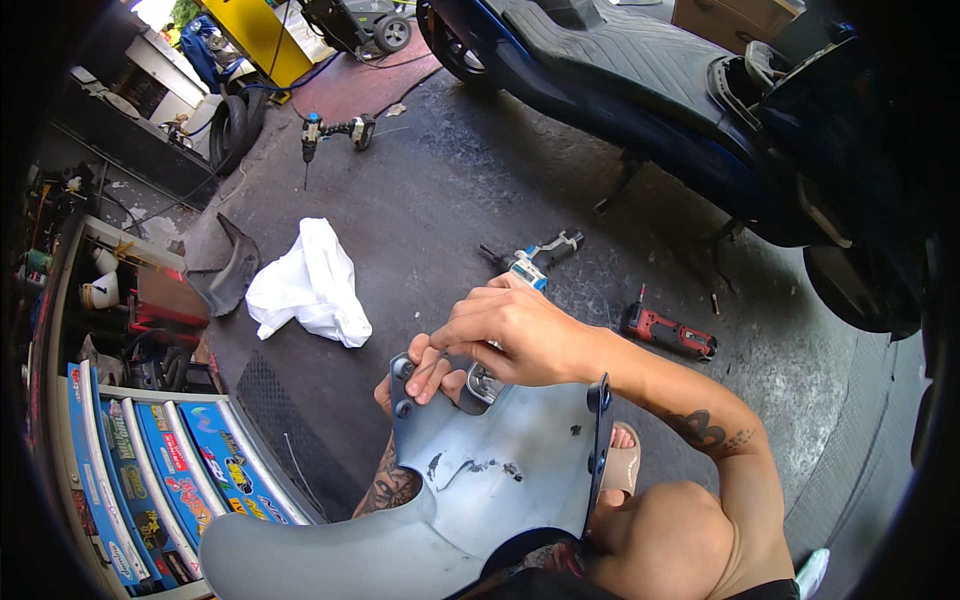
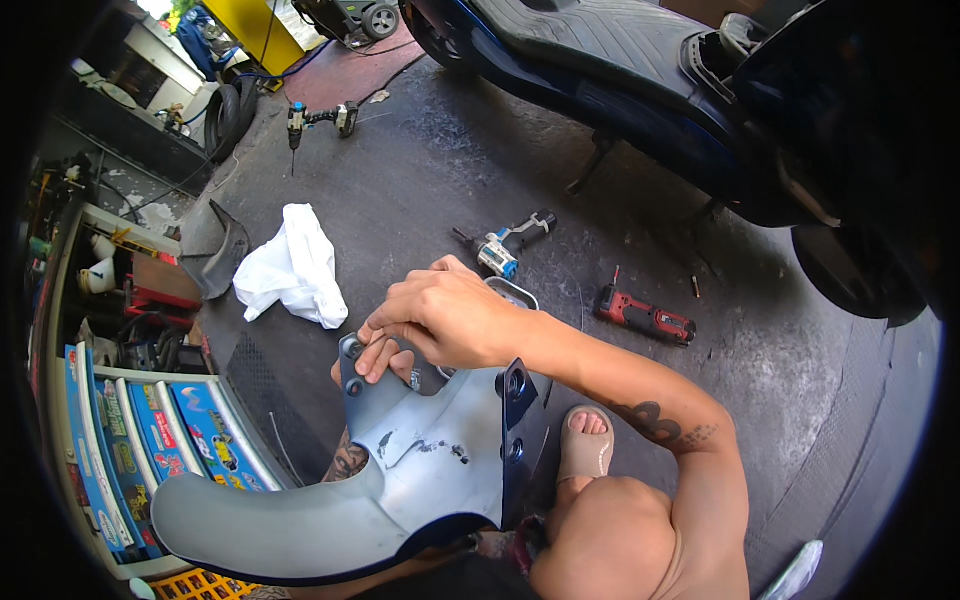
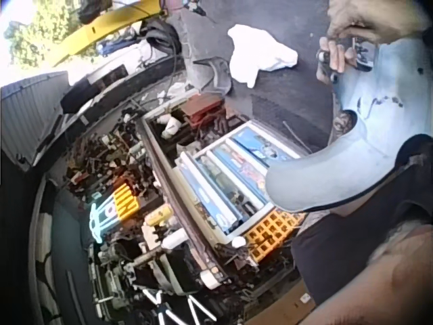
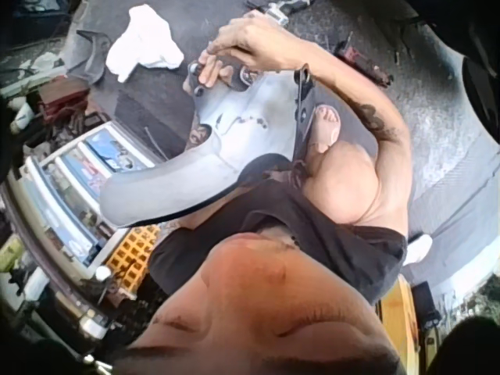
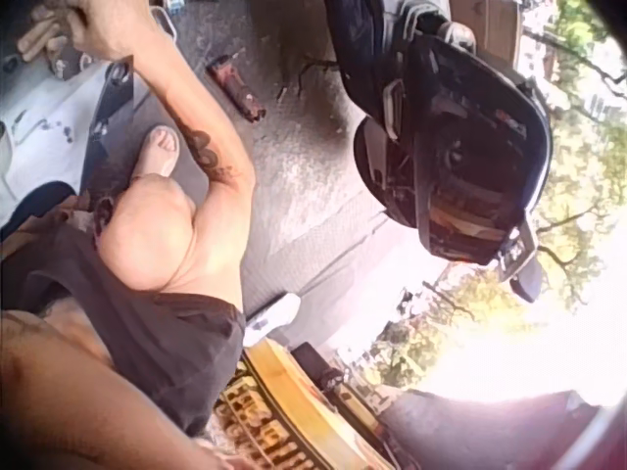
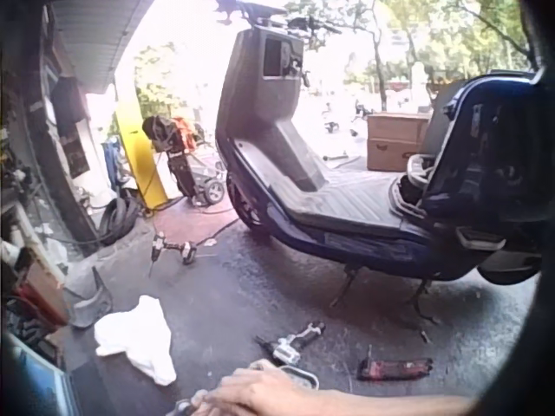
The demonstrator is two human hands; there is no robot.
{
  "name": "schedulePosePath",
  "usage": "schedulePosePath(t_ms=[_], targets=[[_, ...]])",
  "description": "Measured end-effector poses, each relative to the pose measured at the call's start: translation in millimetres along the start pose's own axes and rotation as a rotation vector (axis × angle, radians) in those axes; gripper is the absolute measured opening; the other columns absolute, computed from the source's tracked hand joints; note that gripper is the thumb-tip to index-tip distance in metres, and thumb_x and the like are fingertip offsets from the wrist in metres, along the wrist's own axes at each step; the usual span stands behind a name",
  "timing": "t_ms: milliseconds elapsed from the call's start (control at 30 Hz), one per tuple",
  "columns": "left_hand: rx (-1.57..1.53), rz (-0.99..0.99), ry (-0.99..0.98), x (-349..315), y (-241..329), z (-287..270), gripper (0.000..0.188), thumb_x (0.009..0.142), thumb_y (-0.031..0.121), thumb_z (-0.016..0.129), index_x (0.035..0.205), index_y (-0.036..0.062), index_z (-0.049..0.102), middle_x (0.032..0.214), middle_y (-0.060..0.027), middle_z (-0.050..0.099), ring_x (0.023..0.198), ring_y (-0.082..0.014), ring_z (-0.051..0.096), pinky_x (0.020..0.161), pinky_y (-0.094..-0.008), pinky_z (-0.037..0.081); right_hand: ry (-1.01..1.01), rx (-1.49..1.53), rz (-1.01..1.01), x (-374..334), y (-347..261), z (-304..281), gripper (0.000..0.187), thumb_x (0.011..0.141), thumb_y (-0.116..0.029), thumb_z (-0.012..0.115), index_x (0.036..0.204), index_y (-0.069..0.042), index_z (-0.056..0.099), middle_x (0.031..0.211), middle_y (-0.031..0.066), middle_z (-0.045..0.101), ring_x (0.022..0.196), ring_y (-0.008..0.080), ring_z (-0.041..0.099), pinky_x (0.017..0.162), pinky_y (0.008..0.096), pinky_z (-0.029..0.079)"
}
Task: The person assembles a motorcycle fender by inserting plastic fasteners and tightening screws with a screwdriver. They handle a blue and gray fender, fasteners, and screws, using a manual screwdriver to secure the components.
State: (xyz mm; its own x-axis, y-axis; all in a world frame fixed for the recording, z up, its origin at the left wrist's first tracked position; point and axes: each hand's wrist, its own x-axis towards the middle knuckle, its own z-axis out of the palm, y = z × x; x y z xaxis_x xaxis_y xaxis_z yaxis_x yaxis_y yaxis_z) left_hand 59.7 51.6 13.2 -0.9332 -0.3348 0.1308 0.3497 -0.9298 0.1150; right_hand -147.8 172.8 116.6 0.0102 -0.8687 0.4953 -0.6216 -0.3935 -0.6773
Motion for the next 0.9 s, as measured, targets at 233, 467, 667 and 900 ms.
schedulePosePath(t_ms=[233,467,667,900], targets=[[0.040,-0.123,-0.188,-3,0,-31,0.028,0.104,0.023,0.054,0.122,0.0034,0.059,0.097,-0.0012,0.068,0.090,-0.0132,0.067,0.088,-0.0322,0.050,0.099,0.778,0.523,-9,-12,47,0.019,0.101,-0.011,0.063,0.113,0.003,0.071,0.089,0.0124,0.077,0.077,0.0205,0.076,0.071,0.0359,0.059],[0.102,-0.072,-0.040,-3,-6,-25,0.028,0.105,0.023,0.052,0.123,0.0029,0.059,0.098,-0.0024,0.068,0.090,-0.0131,0.067,0.088,-0.0316,0.050,0.257,0.229,0.311,-11,-15,77,0.021,0.086,-0.005,0.083,0.105,-0.001,0.074,0.102,0.0128,0.072,0.076,0.0264,0.077,0.069,0.0345,0.064],[0.245,-0.041,0.130,-2,-10,-9,0.028,0.107,0.023,0.051,0.124,0.0026,0.059,0.099,-0.0033,0.068,0.090,-0.0129,0.067,0.088,-0.0310,0.051,0.314,0.187,0.368,-10,-23,77,0.027,0.087,-0.001,0.079,0.114,0.002,0.072,0.103,0.0142,0.073,0.082,0.0288,0.078,0.073,0.0371,0.065],[0.467,-0.020,0.353,-8,-9,11,0.028,0.108,0.023,0.050,0.125,0.0021,0.059,0.101,-0.0044,0.067,0.090,-0.0128,0.066,0.088,-0.0303,0.052,0.288,0.282,0.459,-11,-22,69,0.030,0.085,-0.001,0.077,0.114,0.001,0.071,0.093,0.0135,0.072,0.081,0.0254,0.075,0.070,0.0362,0.061]])
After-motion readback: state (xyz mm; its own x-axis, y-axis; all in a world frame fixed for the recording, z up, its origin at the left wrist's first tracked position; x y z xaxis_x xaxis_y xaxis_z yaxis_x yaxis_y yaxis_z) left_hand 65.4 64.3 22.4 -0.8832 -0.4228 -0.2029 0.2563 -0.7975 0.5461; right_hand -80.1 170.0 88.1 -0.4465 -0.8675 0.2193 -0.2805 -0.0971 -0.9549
